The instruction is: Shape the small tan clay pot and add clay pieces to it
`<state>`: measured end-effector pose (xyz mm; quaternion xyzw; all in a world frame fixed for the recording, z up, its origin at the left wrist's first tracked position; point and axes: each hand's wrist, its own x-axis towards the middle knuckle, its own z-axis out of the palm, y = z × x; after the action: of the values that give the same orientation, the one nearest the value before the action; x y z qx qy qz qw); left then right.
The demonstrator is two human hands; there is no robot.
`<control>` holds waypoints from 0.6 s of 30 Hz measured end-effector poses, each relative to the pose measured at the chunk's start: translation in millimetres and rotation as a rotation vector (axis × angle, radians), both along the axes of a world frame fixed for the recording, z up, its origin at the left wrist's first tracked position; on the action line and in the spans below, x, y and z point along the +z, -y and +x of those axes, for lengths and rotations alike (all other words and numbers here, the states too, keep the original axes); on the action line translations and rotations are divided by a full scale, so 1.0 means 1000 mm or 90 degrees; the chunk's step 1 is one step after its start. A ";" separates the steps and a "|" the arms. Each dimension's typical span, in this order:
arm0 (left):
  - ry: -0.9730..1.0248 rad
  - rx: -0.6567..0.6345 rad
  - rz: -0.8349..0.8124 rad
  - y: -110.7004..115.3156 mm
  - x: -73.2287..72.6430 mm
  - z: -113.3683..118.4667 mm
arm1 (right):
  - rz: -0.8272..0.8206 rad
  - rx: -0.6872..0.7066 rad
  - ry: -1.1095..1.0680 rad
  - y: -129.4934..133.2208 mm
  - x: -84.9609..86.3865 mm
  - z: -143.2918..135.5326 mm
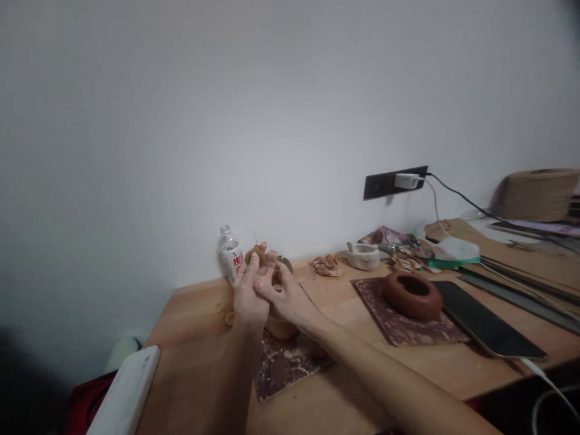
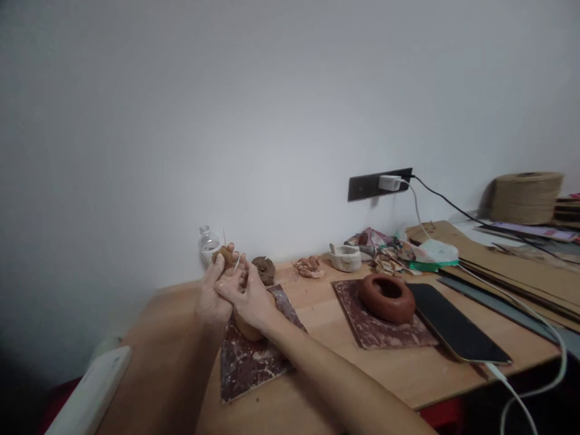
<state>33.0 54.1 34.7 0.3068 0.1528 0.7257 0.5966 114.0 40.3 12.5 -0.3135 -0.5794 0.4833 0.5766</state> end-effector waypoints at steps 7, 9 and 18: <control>0.013 -0.027 0.095 0.021 0.050 0.013 | -0.086 0.122 -0.082 0.016 0.026 0.017; 0.022 -0.004 0.119 0.020 0.054 0.010 | -0.108 0.171 -0.069 0.017 0.027 0.030; -0.241 0.635 0.162 -0.010 0.043 0.022 | 0.058 0.093 -0.039 0.078 0.009 0.007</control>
<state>55.3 64.0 78.0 0.3924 0.2956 0.8652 0.1005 121.4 -37.8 21.2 -0.2288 -0.6043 0.5067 0.5707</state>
